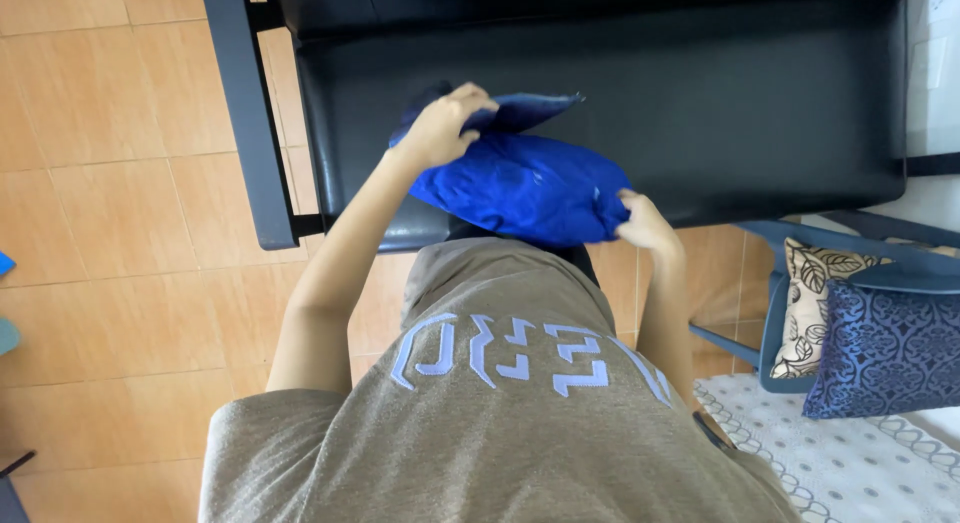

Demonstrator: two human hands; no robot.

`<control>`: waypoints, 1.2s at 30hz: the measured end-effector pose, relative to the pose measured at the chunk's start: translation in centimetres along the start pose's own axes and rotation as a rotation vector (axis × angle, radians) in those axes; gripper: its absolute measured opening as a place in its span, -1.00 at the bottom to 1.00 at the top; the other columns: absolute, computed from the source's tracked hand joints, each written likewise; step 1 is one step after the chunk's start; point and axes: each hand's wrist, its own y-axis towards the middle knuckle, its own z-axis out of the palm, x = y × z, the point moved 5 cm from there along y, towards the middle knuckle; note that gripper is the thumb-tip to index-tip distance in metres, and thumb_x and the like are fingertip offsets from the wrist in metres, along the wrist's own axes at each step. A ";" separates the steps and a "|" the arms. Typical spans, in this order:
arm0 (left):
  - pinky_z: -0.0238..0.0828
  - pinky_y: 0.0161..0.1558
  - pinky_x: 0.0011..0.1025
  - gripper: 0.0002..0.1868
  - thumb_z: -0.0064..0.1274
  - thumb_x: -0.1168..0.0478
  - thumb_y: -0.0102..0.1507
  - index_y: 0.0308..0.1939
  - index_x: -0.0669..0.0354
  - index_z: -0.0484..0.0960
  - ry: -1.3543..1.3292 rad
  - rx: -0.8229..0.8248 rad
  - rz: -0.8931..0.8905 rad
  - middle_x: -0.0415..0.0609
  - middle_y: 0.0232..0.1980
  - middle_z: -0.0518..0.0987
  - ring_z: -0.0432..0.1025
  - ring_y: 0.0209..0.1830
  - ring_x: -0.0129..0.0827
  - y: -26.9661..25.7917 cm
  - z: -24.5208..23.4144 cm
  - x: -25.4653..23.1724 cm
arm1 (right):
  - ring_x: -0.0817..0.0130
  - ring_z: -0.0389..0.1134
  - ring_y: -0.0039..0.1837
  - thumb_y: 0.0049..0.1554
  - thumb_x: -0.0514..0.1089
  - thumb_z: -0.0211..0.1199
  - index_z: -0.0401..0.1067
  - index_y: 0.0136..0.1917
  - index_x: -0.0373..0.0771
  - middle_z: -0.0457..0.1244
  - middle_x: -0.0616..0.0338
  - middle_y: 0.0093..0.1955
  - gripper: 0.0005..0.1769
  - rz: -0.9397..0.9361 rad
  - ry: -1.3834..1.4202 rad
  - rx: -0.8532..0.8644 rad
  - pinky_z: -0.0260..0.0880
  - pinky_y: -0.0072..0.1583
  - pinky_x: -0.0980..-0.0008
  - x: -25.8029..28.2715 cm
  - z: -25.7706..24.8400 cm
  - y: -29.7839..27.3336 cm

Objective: The person places a blue pillow into a dark patterned pillowcase on a black sofa. They repeatedly adjust the pillow and case, pulling the fabric over the corners and smoothing the surface to fit the case properly.

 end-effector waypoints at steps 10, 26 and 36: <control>0.45 0.09 -0.15 -0.59 0.14 0.49 0.15 0.08 0.22 0.64 -0.045 0.006 0.144 0.12 0.08 0.59 0.50 0.07 0.07 3.0 0.9 -3.9 | 0.06 0.21 0.46 -0.03 0.25 0.54 0.14 0.51 -0.30 0.18 -0.14 0.43 0.07 0.500 0.018 0.414 0.18 0.40 0.30 6.4 -2.1 -4.2; 0.44 -0.10 -0.22 -0.55 0.05 0.42 0.11 0.11 0.19 0.56 0.217 -0.032 0.366 0.01 -0.12 0.55 0.48 -0.12 -0.11 -4.0 7.5 -9.6 | 0.33 0.39 -0.06 0.28 -0.19 0.34 0.45 0.01 -0.30 0.33 0.14 -0.08 -0.86 0.269 1.383 -0.168 0.43 0.01 0.31 7.2 7.8 9.5; 0.40 -0.04 -0.11 -0.79 0.16 0.27 0.18 -0.10 0.16 0.66 0.316 -0.091 -0.024 0.00 -0.14 0.55 0.42 -0.02 -0.04 -4.8 5.8 -2.5 | 0.15 0.48 0.15 0.30 -0.31 0.13 0.43 0.05 -0.40 0.38 -0.05 0.07 -0.89 -0.044 1.382 -0.408 0.51 0.30 0.08 15.4 0.0 6.0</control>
